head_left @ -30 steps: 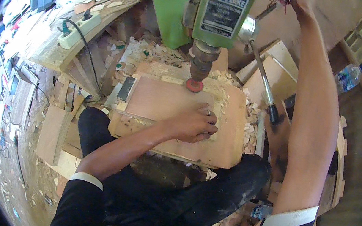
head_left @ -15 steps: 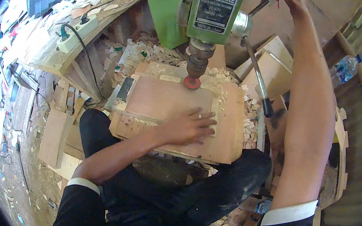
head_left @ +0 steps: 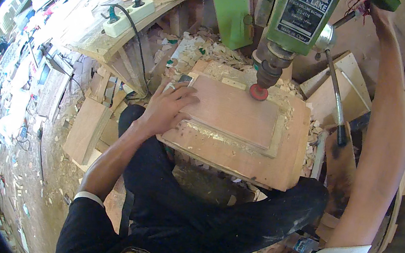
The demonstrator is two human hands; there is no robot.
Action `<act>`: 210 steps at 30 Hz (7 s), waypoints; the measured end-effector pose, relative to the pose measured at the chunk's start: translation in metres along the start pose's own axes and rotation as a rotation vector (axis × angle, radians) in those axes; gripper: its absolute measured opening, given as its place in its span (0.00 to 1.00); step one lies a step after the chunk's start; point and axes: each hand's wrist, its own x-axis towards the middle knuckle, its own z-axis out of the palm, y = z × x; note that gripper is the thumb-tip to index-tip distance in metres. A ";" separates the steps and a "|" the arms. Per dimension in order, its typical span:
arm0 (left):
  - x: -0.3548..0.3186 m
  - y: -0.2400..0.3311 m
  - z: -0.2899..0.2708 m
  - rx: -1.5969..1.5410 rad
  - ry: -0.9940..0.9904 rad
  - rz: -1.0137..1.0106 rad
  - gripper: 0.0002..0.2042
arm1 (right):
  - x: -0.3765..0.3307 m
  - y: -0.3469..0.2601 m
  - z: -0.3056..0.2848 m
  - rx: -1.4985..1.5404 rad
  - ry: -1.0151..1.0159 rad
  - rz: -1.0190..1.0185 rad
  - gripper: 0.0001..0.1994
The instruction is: The person sits cross-legged on the floor and uses a drill press to drill holes into small rectangular pieces of wood. They repeatedly position each piece under the drill bit, lower the drill to bore a hole, then lift the drill and set the piece aside before repeating the process with another piece.
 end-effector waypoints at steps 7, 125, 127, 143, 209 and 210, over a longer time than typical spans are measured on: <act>0.001 0.009 -0.001 -0.072 -0.019 -0.071 0.28 | 0.004 0.000 0.000 -0.003 -0.008 -0.002 0.07; -0.003 0.179 -0.076 0.023 0.136 0.346 0.10 | 0.002 0.005 -0.015 0.066 0.021 0.069 0.07; 0.004 0.184 -0.079 0.014 0.233 0.351 0.10 | 0.000 0.003 -0.017 0.065 0.022 0.071 0.07; 0.020 0.142 0.037 0.106 0.093 0.329 0.25 | -0.019 -0.028 -0.003 0.071 0.131 0.015 0.07; 0.005 0.021 0.014 -0.118 -0.022 -0.004 0.25 | -0.014 -0.030 -0.004 -0.135 0.128 -0.070 0.13; 0.007 0.023 0.012 -0.121 -0.026 -0.006 0.25 | -0.015 -0.031 -0.005 -0.115 0.137 -0.058 0.13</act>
